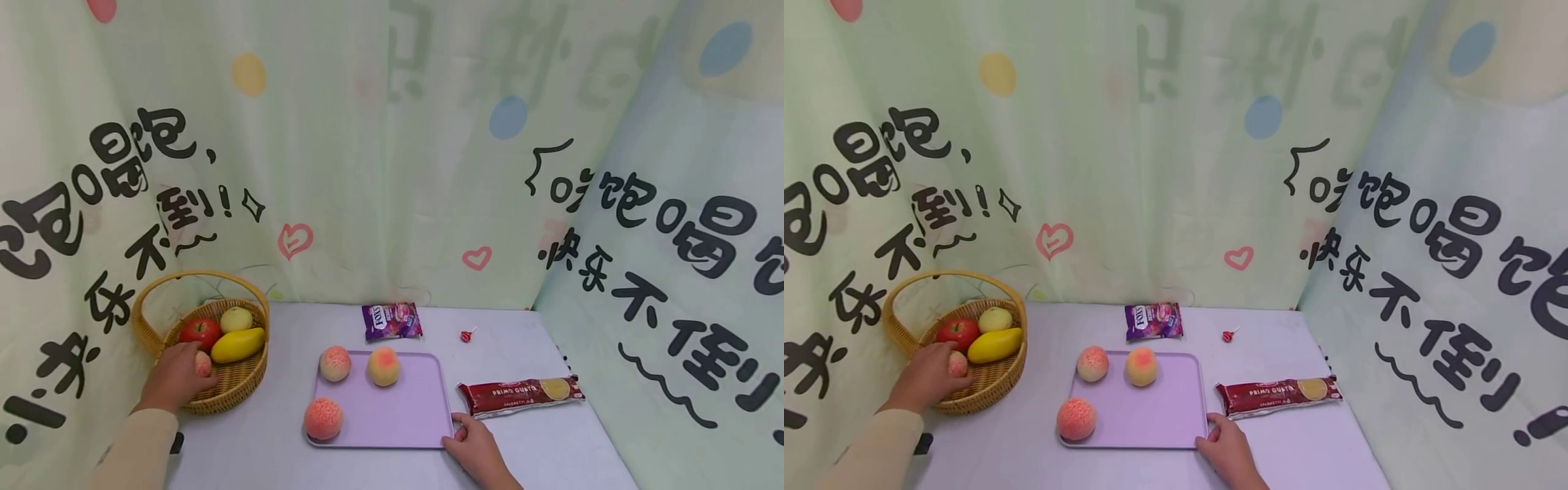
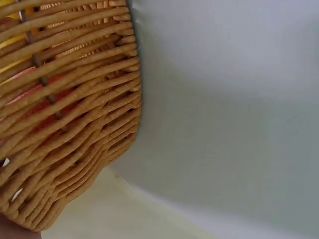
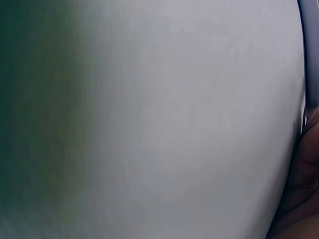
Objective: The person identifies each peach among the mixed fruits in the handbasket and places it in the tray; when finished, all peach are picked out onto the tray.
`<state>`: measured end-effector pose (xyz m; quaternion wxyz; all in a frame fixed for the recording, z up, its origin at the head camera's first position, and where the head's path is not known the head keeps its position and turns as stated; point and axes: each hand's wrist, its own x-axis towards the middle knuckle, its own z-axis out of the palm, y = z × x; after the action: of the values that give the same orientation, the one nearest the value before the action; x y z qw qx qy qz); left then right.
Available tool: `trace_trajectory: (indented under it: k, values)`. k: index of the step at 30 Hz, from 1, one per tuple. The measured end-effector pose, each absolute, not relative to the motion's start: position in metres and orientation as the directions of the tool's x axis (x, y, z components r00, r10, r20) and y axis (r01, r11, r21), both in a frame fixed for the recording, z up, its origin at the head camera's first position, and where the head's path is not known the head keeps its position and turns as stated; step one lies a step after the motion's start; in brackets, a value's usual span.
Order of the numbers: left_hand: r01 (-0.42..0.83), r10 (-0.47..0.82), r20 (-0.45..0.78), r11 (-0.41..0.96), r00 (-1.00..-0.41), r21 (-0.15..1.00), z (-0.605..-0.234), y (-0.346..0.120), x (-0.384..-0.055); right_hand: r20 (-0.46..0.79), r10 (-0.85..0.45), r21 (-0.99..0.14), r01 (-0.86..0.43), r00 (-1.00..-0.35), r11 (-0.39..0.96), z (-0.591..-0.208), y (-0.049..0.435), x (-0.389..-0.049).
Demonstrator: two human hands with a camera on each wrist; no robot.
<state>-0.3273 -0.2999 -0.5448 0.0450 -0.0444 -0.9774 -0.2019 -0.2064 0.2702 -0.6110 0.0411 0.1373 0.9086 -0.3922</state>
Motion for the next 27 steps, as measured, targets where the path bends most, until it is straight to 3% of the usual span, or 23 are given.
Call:
trace_trajectory:
  k: [11,18,27]
  values:
    - [0.065,0.058,0.031,0.942,-0.998,0.33,-0.549,-0.304,-0.338,-0.18,0.201,-0.709,0.268,-0.963,0.653,-0.61,0.271,-0.206]
    - [0.078,0.068,0.041,0.94,-0.997,0.332,-0.543,-0.304,-0.339,-0.154,0.192,-0.712,0.244,-0.969,0.659,-0.612,0.272,-0.21]
    - [0.073,0.061,0.05,0.954,-0.997,0.292,-0.548,-0.3,-0.34,-0.219,0.199,-0.713,0.296,-0.955,0.636,-0.617,0.274,-0.21]
